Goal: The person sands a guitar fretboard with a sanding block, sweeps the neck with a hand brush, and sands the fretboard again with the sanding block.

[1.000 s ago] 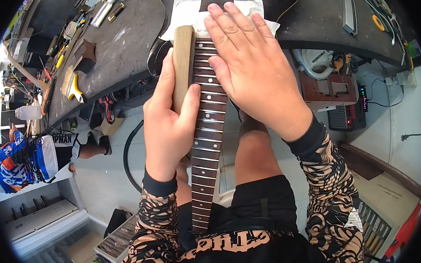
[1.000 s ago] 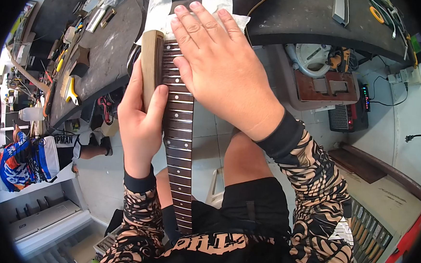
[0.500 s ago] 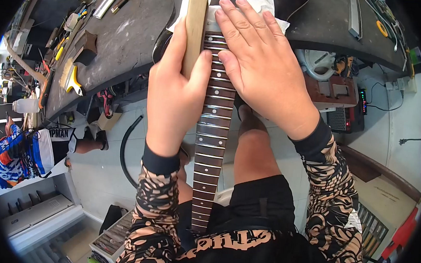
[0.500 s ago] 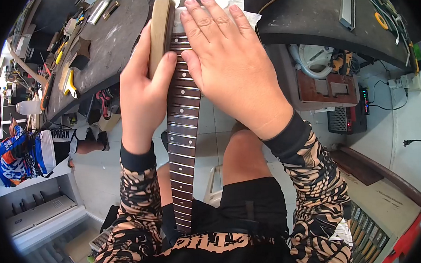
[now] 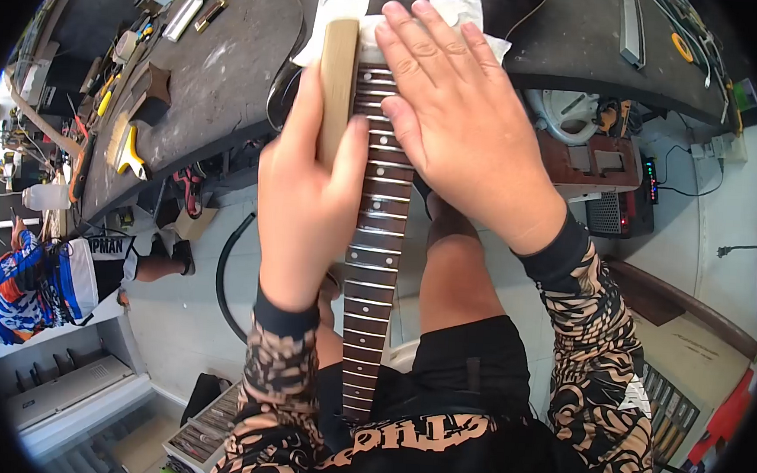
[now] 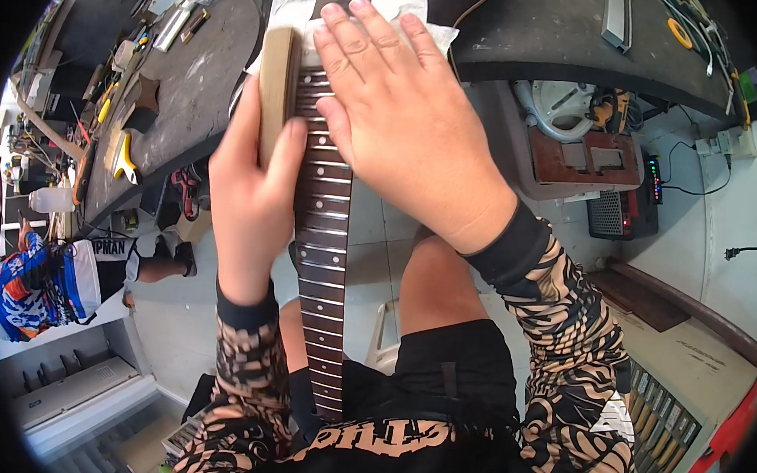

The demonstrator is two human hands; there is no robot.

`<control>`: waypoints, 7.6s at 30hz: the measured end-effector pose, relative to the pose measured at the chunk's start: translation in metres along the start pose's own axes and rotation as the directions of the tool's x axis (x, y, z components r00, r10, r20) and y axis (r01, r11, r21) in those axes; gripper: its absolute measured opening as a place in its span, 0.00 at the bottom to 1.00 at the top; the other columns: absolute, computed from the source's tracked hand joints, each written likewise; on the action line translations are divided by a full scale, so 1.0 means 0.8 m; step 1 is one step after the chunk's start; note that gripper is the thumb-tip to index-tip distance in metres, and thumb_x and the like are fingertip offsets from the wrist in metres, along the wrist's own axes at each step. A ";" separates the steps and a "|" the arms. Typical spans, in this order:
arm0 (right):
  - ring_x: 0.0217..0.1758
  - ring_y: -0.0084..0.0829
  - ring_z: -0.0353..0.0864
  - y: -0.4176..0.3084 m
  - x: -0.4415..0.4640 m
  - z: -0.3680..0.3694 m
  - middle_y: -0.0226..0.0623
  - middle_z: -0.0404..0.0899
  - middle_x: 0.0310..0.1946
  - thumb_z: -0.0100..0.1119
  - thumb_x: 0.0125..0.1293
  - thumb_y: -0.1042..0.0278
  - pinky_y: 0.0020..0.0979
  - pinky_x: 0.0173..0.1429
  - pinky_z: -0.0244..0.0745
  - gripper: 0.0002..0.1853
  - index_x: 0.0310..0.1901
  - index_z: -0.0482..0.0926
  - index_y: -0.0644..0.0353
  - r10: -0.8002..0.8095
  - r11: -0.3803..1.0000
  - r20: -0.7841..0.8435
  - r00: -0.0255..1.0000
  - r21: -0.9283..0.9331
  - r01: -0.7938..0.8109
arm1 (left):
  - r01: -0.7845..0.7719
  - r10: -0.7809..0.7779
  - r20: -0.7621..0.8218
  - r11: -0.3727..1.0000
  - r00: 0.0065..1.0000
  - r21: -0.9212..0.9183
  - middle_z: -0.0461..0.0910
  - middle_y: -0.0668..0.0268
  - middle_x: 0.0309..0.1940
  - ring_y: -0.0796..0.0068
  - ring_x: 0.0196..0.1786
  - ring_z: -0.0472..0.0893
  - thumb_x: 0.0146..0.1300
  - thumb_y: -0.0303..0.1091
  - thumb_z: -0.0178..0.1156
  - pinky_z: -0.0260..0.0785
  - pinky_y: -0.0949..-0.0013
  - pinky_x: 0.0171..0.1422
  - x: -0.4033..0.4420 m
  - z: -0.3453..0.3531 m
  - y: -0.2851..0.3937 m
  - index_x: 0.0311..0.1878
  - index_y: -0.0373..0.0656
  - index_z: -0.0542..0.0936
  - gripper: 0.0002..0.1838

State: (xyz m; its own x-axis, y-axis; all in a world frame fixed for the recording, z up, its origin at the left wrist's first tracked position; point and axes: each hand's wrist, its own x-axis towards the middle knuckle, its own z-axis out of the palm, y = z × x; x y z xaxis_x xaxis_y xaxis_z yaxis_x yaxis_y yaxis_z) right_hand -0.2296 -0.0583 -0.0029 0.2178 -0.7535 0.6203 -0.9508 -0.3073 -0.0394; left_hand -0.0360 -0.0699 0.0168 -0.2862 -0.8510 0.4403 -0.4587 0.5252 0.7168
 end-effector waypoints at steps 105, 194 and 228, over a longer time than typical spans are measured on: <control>0.88 0.54 0.71 -0.008 0.011 -0.037 0.60 0.74 0.82 0.57 0.85 0.58 0.56 0.93 0.61 0.31 0.78 0.75 0.76 -0.062 0.998 0.103 0.993 0.019 0.060 | 0.097 -0.098 0.020 0.995 0.995 0.028 0.90 0.36 0.59 0.33 0.58 0.92 0.81 0.34 0.67 0.86 0.48 0.60 -0.054 -0.013 0.005 0.89 0.40 0.68 0.37; 0.90 0.56 0.66 -0.011 0.010 -0.032 0.60 0.71 0.85 0.56 0.86 0.60 0.57 0.93 0.58 0.33 0.83 0.70 0.74 -0.059 0.998 0.123 0.991 0.017 0.057 | 0.141 -0.141 0.048 0.990 0.989 0.015 0.92 0.40 0.50 0.33 0.49 0.92 0.80 0.34 0.66 0.85 0.45 0.53 -0.086 -0.025 0.005 0.90 0.39 0.66 0.39; 0.86 0.55 0.73 0.003 0.003 -0.033 0.62 0.77 0.79 0.58 0.85 0.58 0.57 0.91 0.65 0.30 0.75 0.78 0.78 -0.093 0.995 -0.019 0.995 0.017 0.093 | 0.110 -0.113 0.032 0.991 0.993 0.074 0.91 0.36 0.57 0.33 0.57 0.92 0.82 0.33 0.65 0.85 0.48 0.59 -0.081 -0.019 0.023 0.88 0.38 0.70 0.35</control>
State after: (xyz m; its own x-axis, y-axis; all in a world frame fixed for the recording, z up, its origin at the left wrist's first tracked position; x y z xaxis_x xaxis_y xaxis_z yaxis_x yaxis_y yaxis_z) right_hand -0.2371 -0.0455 0.0187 0.3011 -0.7103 0.6362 -0.9224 -0.3862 0.0054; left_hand -0.0133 -0.0047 0.0096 -0.2598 -0.9043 0.3389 -0.5481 0.4270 0.7192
